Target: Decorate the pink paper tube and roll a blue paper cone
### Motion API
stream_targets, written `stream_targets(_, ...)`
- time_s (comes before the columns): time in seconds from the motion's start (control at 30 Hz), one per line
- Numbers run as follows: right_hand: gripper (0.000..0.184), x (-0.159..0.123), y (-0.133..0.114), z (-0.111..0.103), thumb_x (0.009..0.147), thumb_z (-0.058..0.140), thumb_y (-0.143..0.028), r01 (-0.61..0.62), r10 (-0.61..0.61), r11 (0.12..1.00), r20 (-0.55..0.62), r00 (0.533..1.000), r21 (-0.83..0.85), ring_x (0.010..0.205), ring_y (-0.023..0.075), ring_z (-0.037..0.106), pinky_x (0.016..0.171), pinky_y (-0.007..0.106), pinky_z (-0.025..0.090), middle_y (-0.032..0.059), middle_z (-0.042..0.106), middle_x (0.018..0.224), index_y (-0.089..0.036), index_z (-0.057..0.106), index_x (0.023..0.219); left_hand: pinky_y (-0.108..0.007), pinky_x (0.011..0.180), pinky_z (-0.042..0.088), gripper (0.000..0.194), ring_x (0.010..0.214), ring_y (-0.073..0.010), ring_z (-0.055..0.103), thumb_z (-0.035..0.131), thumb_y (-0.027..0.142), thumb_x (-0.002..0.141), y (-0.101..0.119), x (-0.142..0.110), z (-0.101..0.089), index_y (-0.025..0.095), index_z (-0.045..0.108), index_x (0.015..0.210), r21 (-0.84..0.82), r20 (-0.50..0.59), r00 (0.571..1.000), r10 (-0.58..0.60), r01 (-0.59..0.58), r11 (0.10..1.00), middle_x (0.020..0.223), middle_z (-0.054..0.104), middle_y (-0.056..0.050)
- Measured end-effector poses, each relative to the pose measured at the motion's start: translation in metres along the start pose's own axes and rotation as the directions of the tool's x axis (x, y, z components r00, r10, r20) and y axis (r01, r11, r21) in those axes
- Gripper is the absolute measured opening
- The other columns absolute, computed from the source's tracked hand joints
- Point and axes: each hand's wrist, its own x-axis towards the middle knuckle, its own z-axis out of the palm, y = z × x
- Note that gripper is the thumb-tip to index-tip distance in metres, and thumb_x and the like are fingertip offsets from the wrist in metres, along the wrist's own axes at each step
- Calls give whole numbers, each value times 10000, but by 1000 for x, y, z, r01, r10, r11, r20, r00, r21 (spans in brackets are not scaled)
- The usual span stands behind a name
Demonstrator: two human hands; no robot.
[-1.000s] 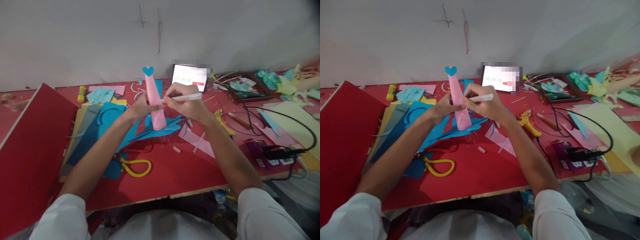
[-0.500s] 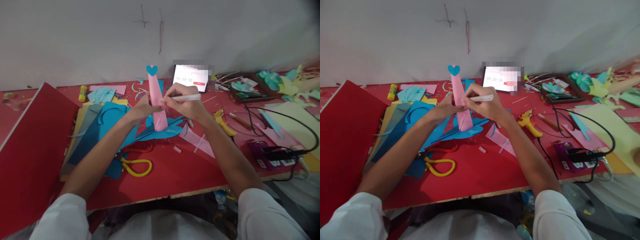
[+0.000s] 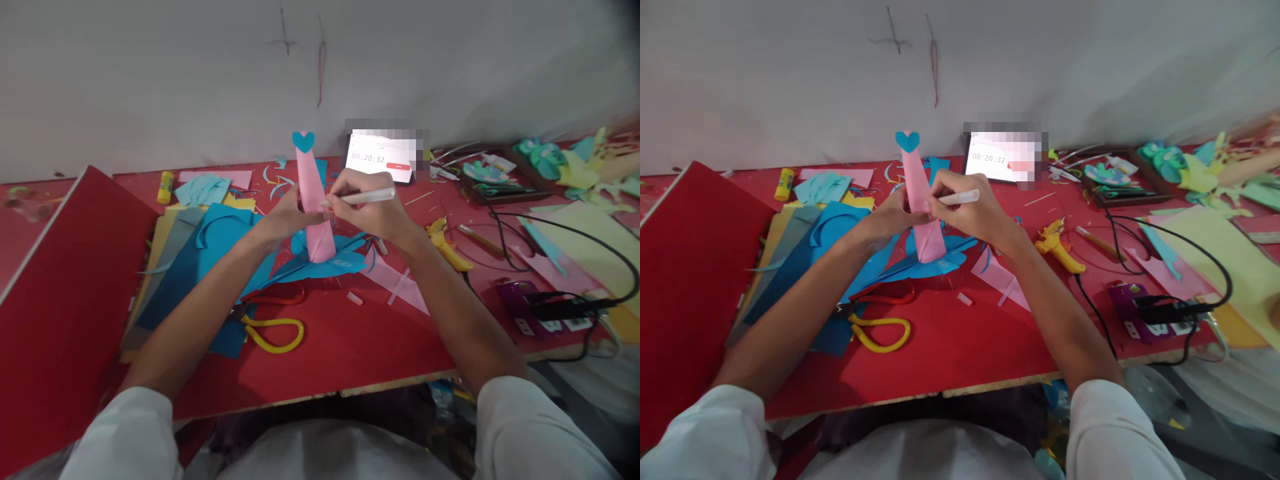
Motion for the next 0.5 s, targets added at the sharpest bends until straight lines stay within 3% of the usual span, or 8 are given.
stream_targets(0.23,217,-1,-1,1,955,682,-346,6,-6,1000,17,1000,23,582,110,514,555,285,390,-22,647,675,-207,626,799,-410,868,586,672,1005,-251,694,983,305,599,0,2,0,162,623,1148,-9,3,1000,6,-6,1000,1065,715,-75)
stream_targets(0.5,190,-2,0,-2,953,682,-386,-42,43,999,-41,998,10,632,161,561,588,329,481,-8,608,665,-234,662,842,-423,887,588,714,1040,-255,674,947,307,643,3,-2,1,193,571,1240,12,19,1000,-8,7,1000,1105,683,-71)
